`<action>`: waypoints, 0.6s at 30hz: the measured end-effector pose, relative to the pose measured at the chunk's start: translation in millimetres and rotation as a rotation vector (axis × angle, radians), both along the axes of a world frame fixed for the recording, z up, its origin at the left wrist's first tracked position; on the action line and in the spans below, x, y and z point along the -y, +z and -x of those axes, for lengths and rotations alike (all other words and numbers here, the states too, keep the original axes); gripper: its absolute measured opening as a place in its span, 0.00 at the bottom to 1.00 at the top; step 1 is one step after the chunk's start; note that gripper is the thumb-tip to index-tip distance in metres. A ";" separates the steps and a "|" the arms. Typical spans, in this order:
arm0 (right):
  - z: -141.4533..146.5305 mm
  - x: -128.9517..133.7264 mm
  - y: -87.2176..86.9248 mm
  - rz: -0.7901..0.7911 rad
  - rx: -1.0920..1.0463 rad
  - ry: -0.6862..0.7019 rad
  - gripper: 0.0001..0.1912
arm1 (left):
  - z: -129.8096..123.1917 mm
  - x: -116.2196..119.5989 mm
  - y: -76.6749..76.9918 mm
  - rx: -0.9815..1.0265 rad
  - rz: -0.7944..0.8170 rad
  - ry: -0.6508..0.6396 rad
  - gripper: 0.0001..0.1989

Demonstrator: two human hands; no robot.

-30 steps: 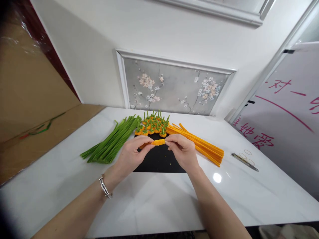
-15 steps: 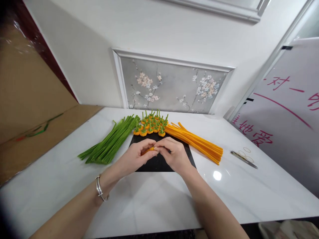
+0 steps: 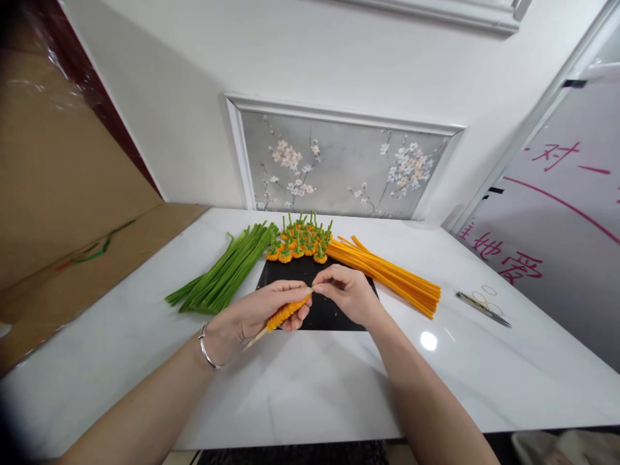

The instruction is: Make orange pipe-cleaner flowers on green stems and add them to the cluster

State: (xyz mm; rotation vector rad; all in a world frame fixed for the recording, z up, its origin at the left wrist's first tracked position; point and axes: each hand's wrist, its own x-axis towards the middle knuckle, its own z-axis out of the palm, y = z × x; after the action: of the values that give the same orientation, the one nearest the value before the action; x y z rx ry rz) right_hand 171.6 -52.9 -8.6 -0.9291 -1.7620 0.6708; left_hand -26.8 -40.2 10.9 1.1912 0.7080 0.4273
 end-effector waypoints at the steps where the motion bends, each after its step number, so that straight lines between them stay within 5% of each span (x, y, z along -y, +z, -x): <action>1: -1.5 -0.4 0.6 -0.003 0.004 -0.005 0.08 | -0.1 -0.1 -0.1 -0.005 0.023 -0.009 0.16; 18: -73.0 -30.5 -17.2 0.228 -0.175 -0.309 0.22 | 7.7 -15.3 -1.1 -0.027 0.030 -0.007 0.10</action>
State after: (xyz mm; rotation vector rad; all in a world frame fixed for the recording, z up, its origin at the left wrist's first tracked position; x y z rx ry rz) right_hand 244.6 -22.4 -25.8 -1.2298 -1.3694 0.7349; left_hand -34.5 -24.9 9.8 1.1720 0.7310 0.3944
